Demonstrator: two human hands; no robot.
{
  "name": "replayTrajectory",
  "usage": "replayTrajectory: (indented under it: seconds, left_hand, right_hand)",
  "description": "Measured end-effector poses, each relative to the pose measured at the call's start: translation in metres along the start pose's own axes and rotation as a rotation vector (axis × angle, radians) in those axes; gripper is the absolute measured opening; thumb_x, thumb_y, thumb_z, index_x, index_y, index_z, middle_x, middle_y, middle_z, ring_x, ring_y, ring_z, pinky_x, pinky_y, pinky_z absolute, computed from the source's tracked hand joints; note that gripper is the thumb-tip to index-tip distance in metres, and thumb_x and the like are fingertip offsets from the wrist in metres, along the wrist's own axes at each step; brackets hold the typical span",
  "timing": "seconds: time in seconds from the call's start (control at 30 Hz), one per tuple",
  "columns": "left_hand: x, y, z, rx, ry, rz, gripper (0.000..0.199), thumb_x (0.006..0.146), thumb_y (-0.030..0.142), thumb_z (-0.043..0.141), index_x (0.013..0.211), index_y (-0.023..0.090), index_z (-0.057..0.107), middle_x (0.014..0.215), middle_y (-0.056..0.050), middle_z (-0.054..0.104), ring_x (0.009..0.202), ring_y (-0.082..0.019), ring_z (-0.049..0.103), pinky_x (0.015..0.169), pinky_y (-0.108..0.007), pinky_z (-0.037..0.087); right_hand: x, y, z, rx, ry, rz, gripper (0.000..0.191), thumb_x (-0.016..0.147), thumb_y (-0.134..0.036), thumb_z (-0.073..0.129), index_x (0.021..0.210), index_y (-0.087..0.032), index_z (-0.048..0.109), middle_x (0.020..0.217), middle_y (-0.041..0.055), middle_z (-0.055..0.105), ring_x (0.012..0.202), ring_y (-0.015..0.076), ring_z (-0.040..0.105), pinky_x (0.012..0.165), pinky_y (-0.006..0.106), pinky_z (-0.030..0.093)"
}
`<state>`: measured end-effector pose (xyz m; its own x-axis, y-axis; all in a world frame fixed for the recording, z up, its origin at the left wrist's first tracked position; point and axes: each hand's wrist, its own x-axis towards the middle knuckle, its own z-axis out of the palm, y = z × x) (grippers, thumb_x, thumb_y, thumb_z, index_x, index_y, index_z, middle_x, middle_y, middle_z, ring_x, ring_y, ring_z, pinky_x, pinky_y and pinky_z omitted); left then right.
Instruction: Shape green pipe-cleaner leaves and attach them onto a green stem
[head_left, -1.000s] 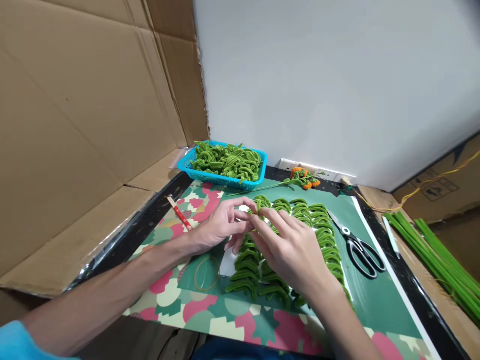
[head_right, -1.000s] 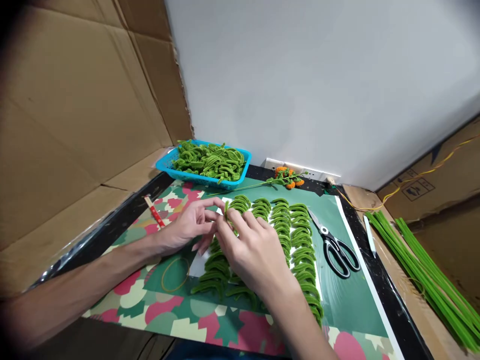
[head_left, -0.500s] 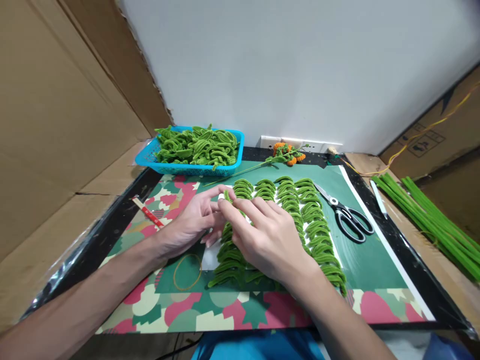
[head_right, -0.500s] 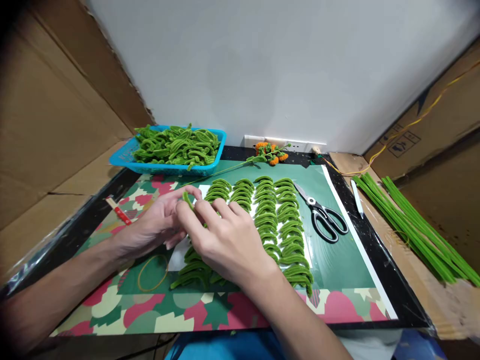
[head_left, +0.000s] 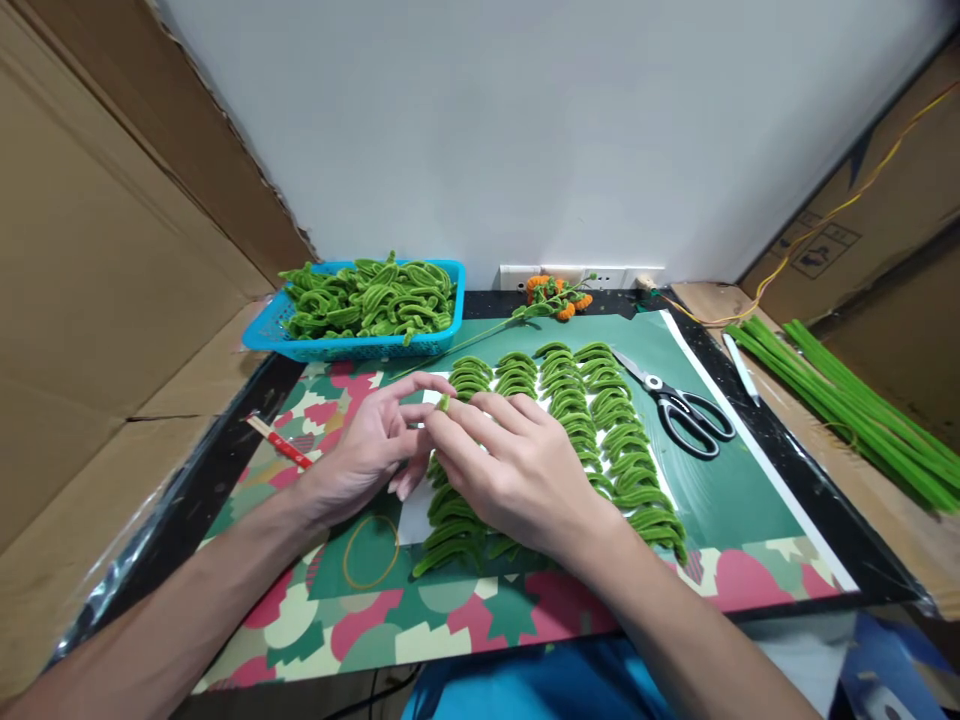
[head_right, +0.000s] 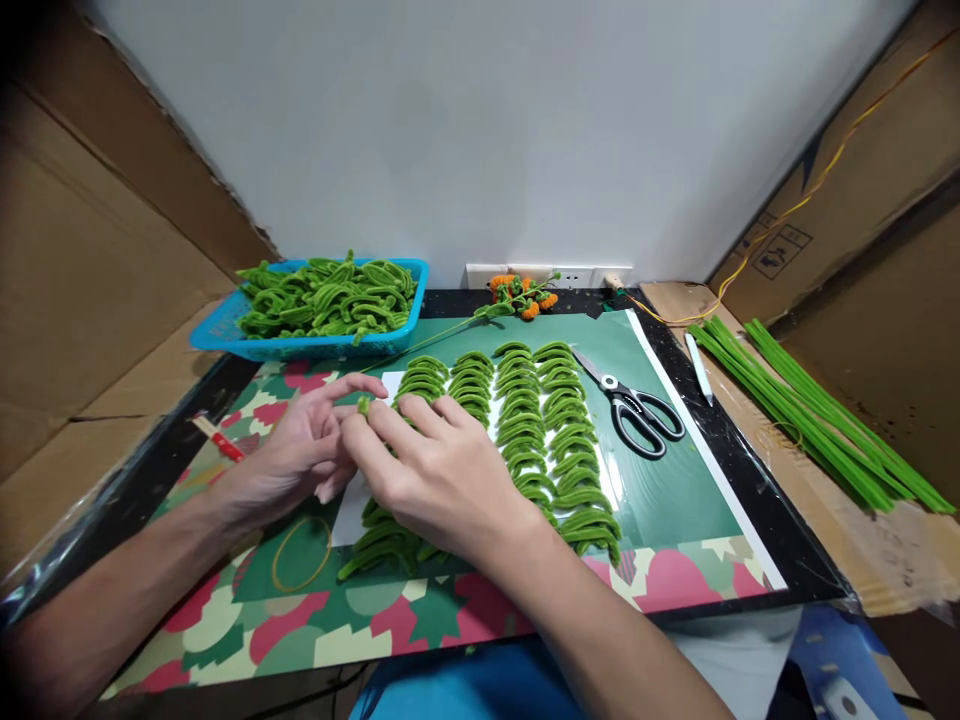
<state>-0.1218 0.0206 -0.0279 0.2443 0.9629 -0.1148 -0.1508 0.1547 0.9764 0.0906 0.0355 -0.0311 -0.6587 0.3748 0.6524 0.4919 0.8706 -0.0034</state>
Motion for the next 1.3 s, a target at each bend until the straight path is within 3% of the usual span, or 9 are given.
replayTrajectory:
  seconds: [0.23, 0.47, 0.63, 0.87, 1.0, 1.3]
  left_hand:
    - [-0.001, -0.001, 0.005, 0.053, -0.027, -0.015, 0.06, 0.082, 0.043, 0.093, 0.126, 0.017, 0.061, 0.06, 0.004, 0.069, 0.033, -0.01, 0.053, 0.036, -0.017, 0.046]
    - [0.002, 0.001, 0.003, 0.076, 0.041, -0.014, 0.063, 0.076, 0.047, 0.097, 0.122, 0.016, 0.067, 0.057, 0.006, 0.064, 0.033, -0.007, 0.048, 0.034, -0.014, 0.04]
    - [0.001, -0.001, 0.0, 0.034, 0.003, -0.016, 0.056, 0.079, 0.032, 0.096, 0.124, 0.018, 0.065, 0.053, 0.009, 0.058, 0.033, -0.007, 0.049, 0.035, -0.013, 0.039]
    - [0.001, -0.005, -0.009, -0.016, -0.007, -0.014, 0.07, 0.082, 0.03, 0.093, 0.141, 0.017, 0.058, 0.059, 0.009, 0.059, 0.034, -0.003, 0.043, 0.036, -0.012, 0.039]
    - [0.003, -0.004, -0.01, -0.01, -0.016, -0.011, 0.067, 0.082, 0.032, 0.093, 0.138, 0.017, 0.06, 0.058, 0.011, 0.055, 0.036, -0.003, 0.04, 0.036, -0.011, 0.036]
    - [0.002, 0.001, -0.006, -0.01, -0.019, -0.046, 0.065, 0.082, 0.03, 0.092, 0.137, 0.02, 0.059, 0.074, 0.004, 0.069, 0.039, -0.002, 0.043, 0.036, -0.012, 0.039]
  right_hand:
    - [-0.001, -0.002, 0.004, 0.013, 0.022, -0.004, 0.027, 0.116, -0.022, 0.044, 0.127, -0.016, 0.068, 0.125, 0.0103, 0.077, 0.118, 0.0228, 0.066, 0.092, 0.04, 0.05]
    - [0.001, -0.002, 0.004, -0.013, 0.029, -0.011, 0.028, 0.115, -0.017, 0.043, 0.124, -0.014, 0.069, 0.12, 0.0102, 0.078, 0.109, 0.0219, 0.067, 0.088, 0.038, 0.051]
    - [0.0, -0.004, 0.008, 0.028, 0.039, 0.036, 0.029, 0.114, -0.02, 0.046, 0.134, -0.015, 0.067, 0.128, 0.012, 0.076, 0.122, 0.0242, 0.063, 0.099, 0.04, 0.051]
    - [-0.002, -0.004, 0.01, 0.03, 0.064, 0.119, 0.035, 0.108, -0.019, 0.054, 0.141, -0.017, 0.065, 0.143, 0.0141, 0.069, 0.131, 0.029, 0.058, 0.109, 0.045, 0.048]
    - [-0.003, -0.004, 0.008, 0.063, 0.053, 0.161, 0.04, 0.106, -0.023, 0.058, 0.145, -0.016, 0.063, 0.145, 0.0169, 0.066, 0.135, 0.0313, 0.054, 0.11, 0.046, 0.049]
    - [-0.002, -0.005, 0.005, 0.14, 0.005, 0.213, 0.047, 0.108, -0.035, 0.058, 0.15, -0.012, 0.057, 0.144, 0.0188, 0.064, 0.135, 0.0333, 0.051, 0.112, 0.048, 0.047]
